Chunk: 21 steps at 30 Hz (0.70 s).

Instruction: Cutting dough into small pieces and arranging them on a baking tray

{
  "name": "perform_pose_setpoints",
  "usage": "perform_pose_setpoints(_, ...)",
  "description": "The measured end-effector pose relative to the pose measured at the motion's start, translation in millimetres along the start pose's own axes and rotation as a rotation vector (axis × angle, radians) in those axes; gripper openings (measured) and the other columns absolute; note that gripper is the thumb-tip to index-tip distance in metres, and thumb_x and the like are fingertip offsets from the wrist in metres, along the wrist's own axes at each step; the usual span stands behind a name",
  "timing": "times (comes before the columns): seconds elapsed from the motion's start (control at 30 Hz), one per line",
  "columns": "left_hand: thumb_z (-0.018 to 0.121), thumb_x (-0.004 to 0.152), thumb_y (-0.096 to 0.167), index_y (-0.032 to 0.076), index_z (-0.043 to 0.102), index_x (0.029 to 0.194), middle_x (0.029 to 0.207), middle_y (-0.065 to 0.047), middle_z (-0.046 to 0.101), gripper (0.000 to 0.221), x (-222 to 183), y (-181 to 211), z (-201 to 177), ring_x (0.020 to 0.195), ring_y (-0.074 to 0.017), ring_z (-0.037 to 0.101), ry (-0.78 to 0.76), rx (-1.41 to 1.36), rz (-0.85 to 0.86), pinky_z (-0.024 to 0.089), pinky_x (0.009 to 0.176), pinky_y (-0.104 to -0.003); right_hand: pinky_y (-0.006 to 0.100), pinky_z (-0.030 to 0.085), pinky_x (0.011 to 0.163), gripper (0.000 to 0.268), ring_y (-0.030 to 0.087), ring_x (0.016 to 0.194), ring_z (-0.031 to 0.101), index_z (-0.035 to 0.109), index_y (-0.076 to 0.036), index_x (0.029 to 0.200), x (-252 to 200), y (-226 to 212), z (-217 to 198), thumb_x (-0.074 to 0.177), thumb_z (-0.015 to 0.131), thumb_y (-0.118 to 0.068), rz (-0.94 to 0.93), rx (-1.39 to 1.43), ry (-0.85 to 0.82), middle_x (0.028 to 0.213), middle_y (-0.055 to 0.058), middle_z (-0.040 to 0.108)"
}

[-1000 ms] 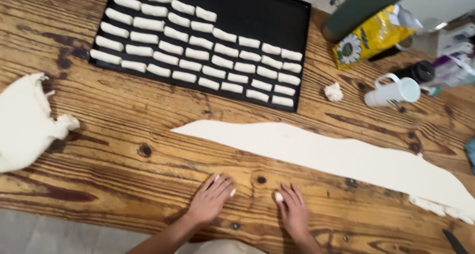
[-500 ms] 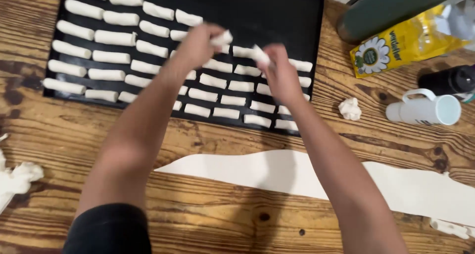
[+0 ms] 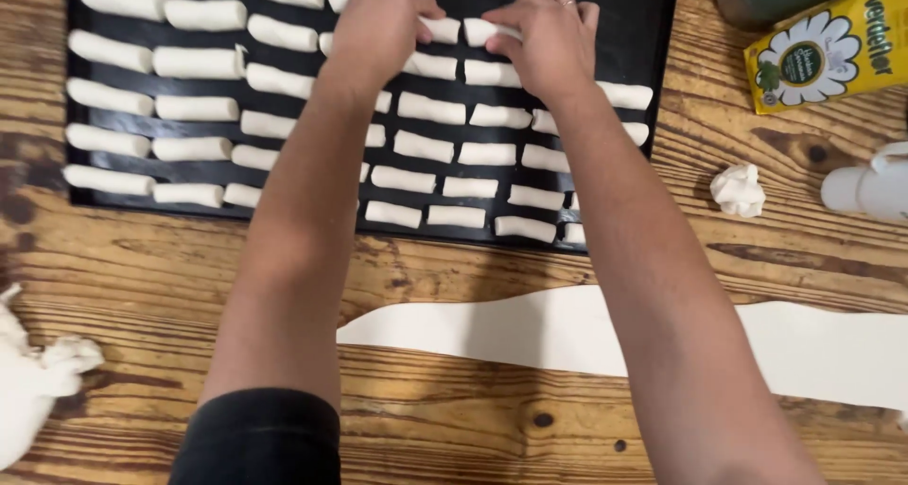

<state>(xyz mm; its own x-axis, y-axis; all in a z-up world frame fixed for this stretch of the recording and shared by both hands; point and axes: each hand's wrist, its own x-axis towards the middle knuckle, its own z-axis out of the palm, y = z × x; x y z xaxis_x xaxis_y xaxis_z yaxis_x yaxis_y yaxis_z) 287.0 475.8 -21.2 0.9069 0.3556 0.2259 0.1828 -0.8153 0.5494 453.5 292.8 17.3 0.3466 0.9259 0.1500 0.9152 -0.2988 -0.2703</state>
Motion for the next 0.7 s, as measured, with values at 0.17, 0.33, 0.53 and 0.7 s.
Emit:
perform_pose_setpoints(0.17,0.054,0.111,0.009,0.013,0.055,0.153,0.164,-0.006,0.035,0.042,-69,114,-30,0.151,-0.0316,0.033,0.134,0.323,0.019,0.035,0.118,-0.055,0.054,0.035,0.110,0.047,0.033,0.138,0.047,0.045,-0.016,0.155,-94,-36,-21,0.110,0.055,-0.024,0.001,-0.012,0.175,0.154,0.009,0.049)
perform_pose_setpoints(0.33,0.049,0.097,0.020,0.015,0.065,0.125,0.125,-0.017,0.056,0.032,-276,230,26,0.105,-0.0396,0.060,-0.422,-0.303,-0.569,0.045,0.096,-0.053,0.053,0.039,0.113,0.045,0.034,0.130,0.057,0.057,-0.010,0.143,-376,-67,-28,0.101,0.060,-0.028,-0.028,0.045,0.077,0.148,0.009,0.058)
perform_pose_setpoints(0.53,0.054,0.090,0.027,0.014,0.063,0.135,0.141,-0.011,0.060,0.048,-467,319,90,0.134,-0.0337,0.051,-0.195,0.238,0.055,0.032,0.115,-0.054,0.048,0.014,0.129,0.068,0.031,0.155,0.027,0.032,-0.011,0.161,-656,-32,-66,0.098,0.043,-0.036,0.784,-0.096,-0.142,0.168,0.010,0.033)
perform_pose_setpoints(0.7,0.061,0.092,0.020,0.015,0.069,0.134,0.140,-0.015,0.063,0.043,-440,338,67,0.130,-0.0348,0.060,-0.030,0.174,0.087,0.046,0.115,-0.049,0.052,0.021,0.124,0.073,0.045,0.151,0.030,0.029,0.006,0.157,-711,67,-127,0.103,0.043,-0.040,0.924,-0.107,0.039,0.161,0.030,0.034)
